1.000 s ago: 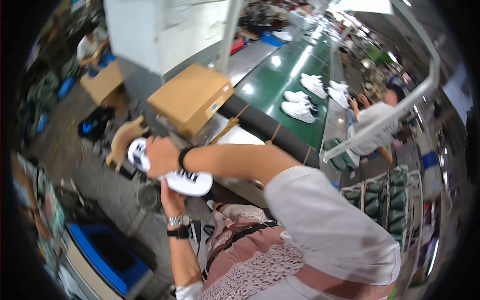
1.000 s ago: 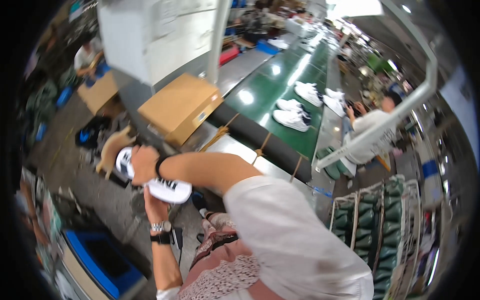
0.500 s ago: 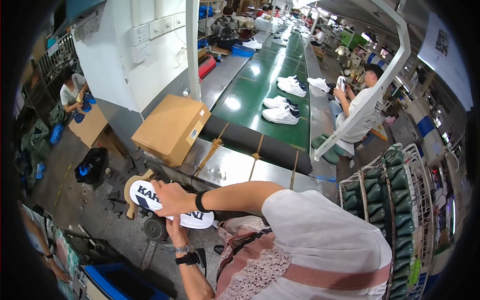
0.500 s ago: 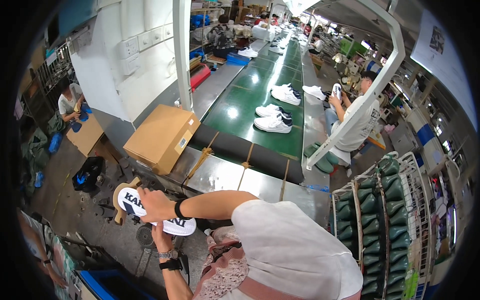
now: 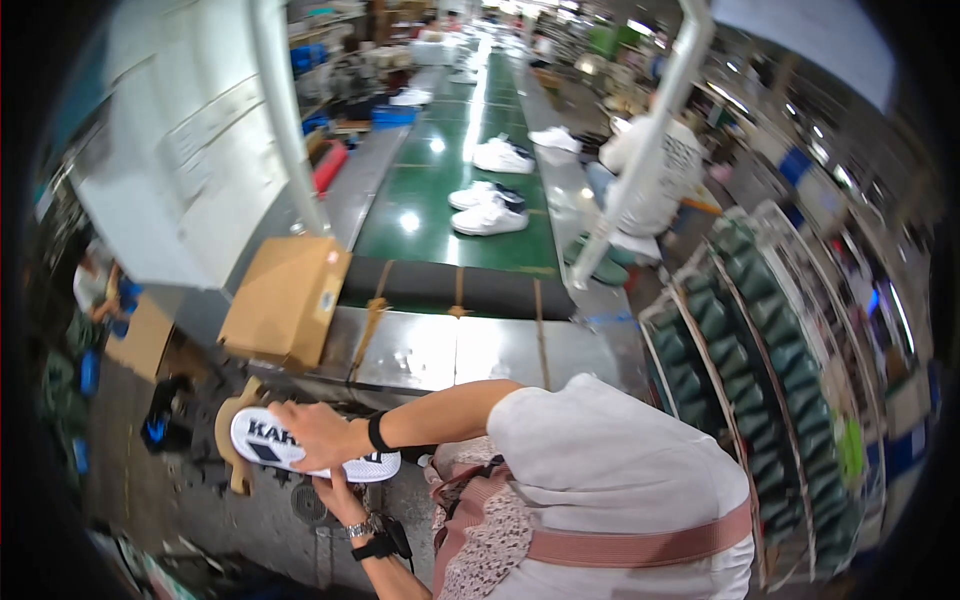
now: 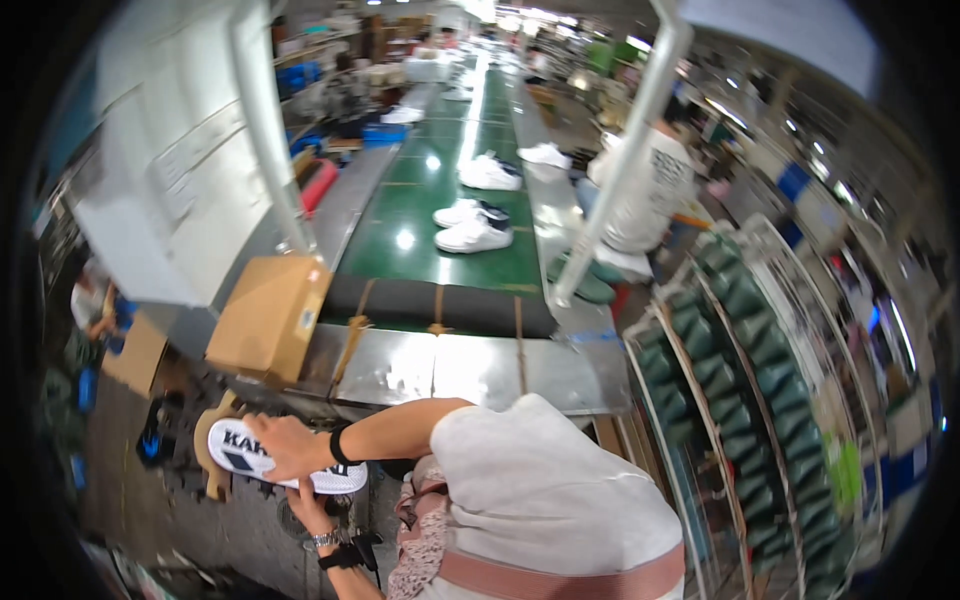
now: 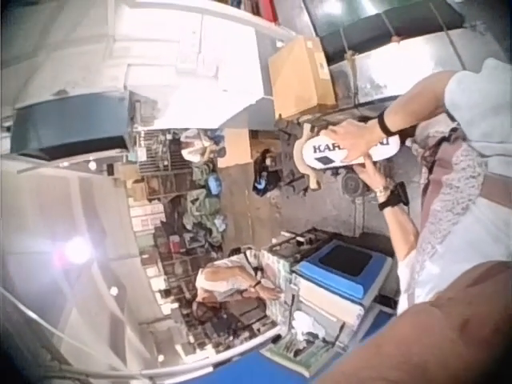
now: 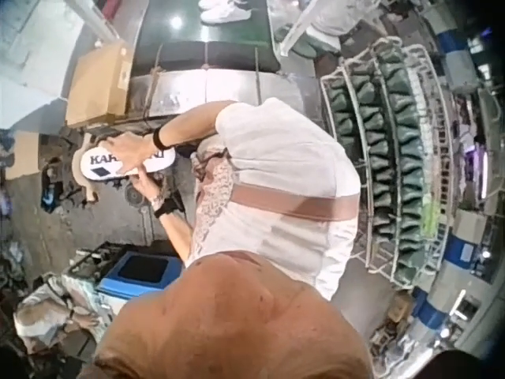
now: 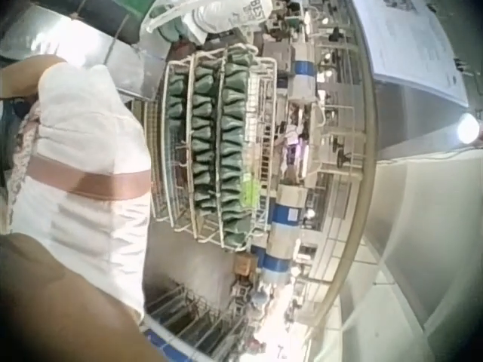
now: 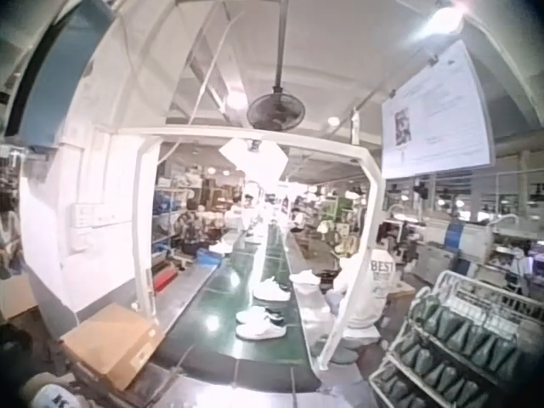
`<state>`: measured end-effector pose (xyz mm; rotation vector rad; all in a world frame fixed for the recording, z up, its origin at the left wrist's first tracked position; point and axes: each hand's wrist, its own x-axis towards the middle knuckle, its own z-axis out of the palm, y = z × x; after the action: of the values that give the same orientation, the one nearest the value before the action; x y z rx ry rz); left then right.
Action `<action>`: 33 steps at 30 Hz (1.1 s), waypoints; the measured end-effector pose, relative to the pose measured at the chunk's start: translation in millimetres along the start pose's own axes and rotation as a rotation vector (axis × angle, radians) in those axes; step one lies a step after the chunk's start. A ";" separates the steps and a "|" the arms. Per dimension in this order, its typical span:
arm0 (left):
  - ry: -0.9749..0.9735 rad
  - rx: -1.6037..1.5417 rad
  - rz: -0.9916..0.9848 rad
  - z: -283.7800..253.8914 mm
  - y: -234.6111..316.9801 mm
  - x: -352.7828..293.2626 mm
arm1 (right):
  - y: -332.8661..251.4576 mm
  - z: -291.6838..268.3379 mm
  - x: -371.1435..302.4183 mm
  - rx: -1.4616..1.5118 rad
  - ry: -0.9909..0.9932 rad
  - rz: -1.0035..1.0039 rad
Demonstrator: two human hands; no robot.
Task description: Insert shoe lasts into sneaker uppers and place them on an assembly line conveyor.
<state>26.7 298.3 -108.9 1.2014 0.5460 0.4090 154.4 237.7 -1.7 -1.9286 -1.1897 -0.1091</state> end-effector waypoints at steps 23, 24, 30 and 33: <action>-0.024 1.372 0.044 -70.6 32.2 -194.5 | 25.9 24.6 -38.6 1.603 -0.568 0.878; -0.009 1.394 0.029 -66.7 27.8 -181.3 | 32.6 12.3 -39.2 1.583 -0.557 0.790; 0.050 1.339 0.079 14.5 21.4 -68.0 | 61.6 -152.1 -63.7 0.998 -0.324 0.683; 0.127 1.292 0.386 70.1 2.6 -3.4 | 129.7 -179.6 -103.7 0.726 -0.062 0.487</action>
<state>65.8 243.9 -87.7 2.5605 0.7053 0.4612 257.8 16.4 -14.7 -1.5048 -0.6286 0.5696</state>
